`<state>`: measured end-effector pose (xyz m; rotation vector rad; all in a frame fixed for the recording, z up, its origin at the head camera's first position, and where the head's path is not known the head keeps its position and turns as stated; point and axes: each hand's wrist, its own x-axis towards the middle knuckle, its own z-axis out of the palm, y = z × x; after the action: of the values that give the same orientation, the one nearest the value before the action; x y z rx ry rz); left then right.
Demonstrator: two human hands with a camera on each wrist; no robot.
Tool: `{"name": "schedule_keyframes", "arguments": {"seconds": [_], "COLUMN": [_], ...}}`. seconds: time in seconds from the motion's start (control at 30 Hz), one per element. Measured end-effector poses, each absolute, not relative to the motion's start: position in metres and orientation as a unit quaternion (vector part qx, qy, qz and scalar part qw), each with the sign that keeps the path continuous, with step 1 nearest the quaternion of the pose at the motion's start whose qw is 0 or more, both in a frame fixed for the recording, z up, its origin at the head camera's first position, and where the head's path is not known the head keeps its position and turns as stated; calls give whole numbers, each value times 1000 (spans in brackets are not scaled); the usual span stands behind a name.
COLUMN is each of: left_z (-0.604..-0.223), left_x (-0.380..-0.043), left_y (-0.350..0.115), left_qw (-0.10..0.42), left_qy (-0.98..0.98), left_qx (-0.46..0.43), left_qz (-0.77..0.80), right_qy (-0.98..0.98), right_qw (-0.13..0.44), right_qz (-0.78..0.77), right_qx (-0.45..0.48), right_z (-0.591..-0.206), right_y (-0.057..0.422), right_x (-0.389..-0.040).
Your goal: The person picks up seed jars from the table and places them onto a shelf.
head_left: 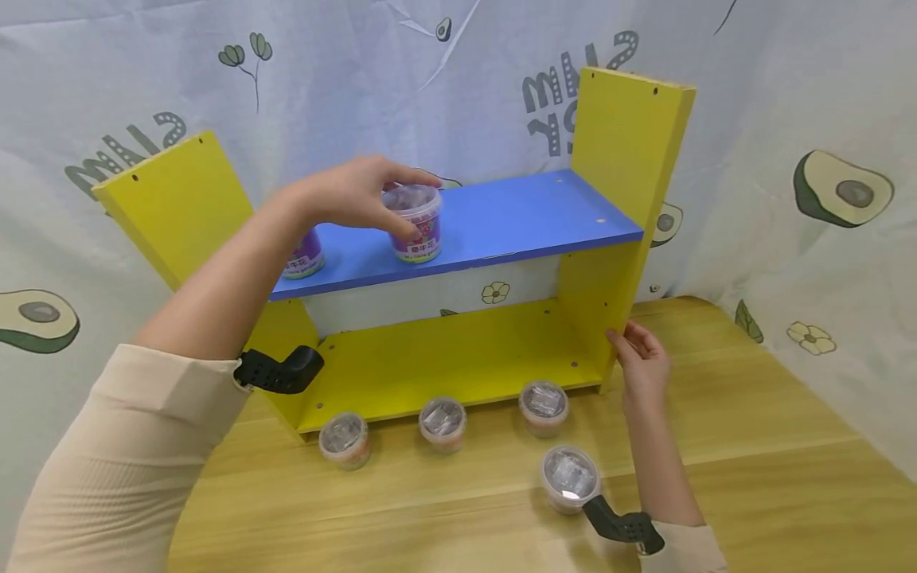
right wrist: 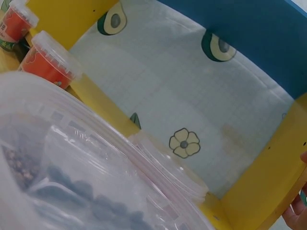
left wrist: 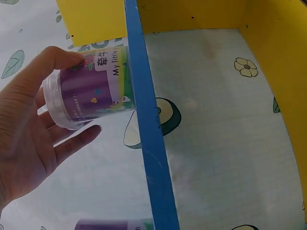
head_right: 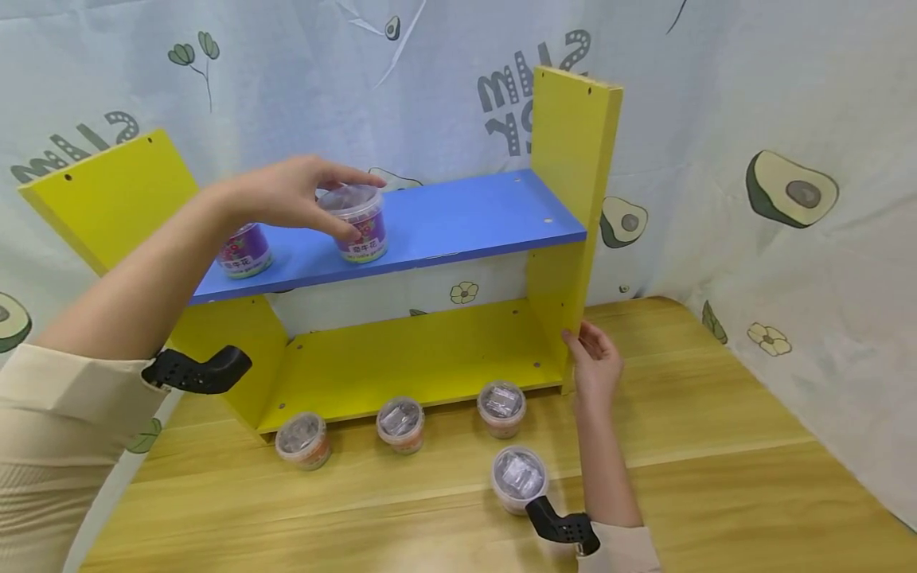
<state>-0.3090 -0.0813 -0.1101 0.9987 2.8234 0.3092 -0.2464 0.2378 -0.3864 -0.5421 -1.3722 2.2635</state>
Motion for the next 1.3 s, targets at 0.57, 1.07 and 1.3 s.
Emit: {"name": "schedule_keyframes", "arguments": {"seconds": [0.57, 1.07, 1.3], "left_z": [-113, -99, -94], "left_x": [-307, -299, -294], "left_y": [-82, -89, -92], "left_qw": [54, 27, 14], "left_qy": [936, 932, 931], "left_qx": [328, 333, 339], "left_qz": [113, 141, 135], "right_qy": [-499, -490, -490], "right_qw": [216, 223, 230], "right_qz": [816, 820, 817], "right_qx": [-196, -196, -199], "right_z": [-388, -387, -387], "right_y": [238, 237, 236], "right_x": [-247, -247, -248]}}
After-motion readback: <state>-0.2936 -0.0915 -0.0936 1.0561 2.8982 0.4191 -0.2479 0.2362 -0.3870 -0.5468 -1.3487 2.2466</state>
